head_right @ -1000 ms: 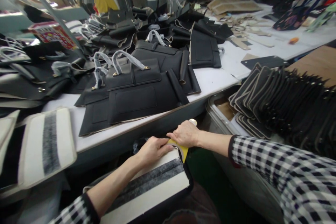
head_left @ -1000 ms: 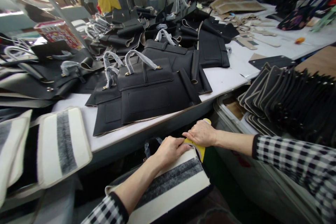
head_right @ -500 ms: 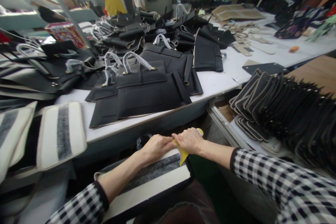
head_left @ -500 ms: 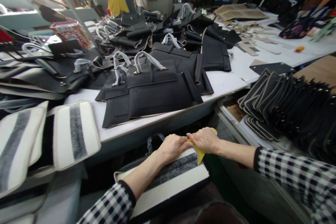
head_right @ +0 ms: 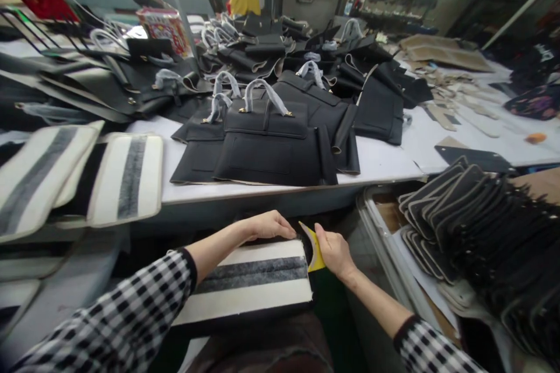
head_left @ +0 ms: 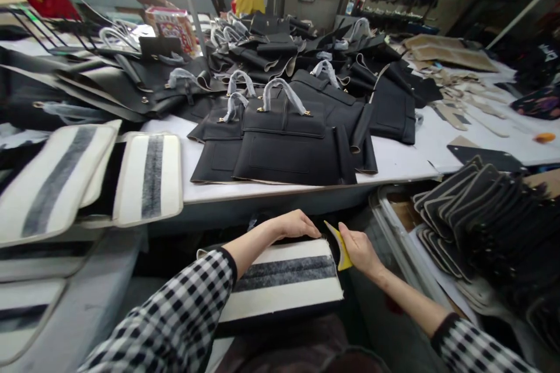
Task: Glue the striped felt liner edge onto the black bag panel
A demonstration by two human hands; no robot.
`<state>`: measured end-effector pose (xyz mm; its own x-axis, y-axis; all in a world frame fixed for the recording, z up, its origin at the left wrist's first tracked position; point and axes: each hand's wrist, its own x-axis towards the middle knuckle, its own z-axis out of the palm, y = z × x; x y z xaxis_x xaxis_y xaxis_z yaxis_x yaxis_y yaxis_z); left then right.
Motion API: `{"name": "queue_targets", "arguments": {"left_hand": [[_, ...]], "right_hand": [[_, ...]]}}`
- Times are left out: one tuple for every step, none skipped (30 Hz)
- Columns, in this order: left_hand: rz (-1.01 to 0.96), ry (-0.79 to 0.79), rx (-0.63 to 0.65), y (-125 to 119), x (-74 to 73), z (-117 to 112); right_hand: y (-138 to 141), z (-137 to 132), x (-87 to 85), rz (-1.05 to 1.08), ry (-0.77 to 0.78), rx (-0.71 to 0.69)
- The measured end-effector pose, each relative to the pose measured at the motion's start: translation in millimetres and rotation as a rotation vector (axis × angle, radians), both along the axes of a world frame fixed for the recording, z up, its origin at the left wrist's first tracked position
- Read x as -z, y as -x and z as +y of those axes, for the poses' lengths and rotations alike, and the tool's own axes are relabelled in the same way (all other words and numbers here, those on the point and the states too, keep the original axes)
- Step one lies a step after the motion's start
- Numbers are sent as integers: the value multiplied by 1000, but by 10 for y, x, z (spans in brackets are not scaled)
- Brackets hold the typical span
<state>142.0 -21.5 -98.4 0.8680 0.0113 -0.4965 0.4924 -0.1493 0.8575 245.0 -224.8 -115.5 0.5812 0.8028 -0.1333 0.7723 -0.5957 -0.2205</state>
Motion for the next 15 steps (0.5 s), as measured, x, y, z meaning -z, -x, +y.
{"name": "queue_targets", "arguments": {"left_hand": [[-1,-11,12,-8,-2,2],[0,-30,25,-17,-5,5],[4,-57,38,-25,-9,7],[10,-92,48,-32,-12,8],[19,-131,54,-35,-17,4],[27,-172,57,-33,-23,-6],[35,-210,56,-27,-32,-23],[43,-243,50,-17,-45,-44],[52,-267,38,-7,-61,-64],[60,-291,32,3,-79,-76],[68,-318,35,13,-101,-68],[67,-349,56,29,-125,-34],[52,-392,99,60,-151,33],[28,-422,129,118,-180,132],[-4,-440,141,214,-208,259]], "right_hand": [[-3,2,16,1,-1,35],[-5,20,26,0,4,59],[-5,51,31,-1,12,73],[-3,93,31,-4,24,78],[1,139,27,-9,36,75],[7,183,21,-16,46,68],[12,219,13,-21,57,57],[13,243,6,-31,69,45],[4,257,2,-45,82,19],[-21,264,5,-59,92,-22],[-63,272,16,-76,98,-71],[-121,291,34,-82,90,-148],[-185,327,56,-68,67,-209],[-246,384,77,-43,41,-249],[-290,459,92,-19,20,-284]]}}
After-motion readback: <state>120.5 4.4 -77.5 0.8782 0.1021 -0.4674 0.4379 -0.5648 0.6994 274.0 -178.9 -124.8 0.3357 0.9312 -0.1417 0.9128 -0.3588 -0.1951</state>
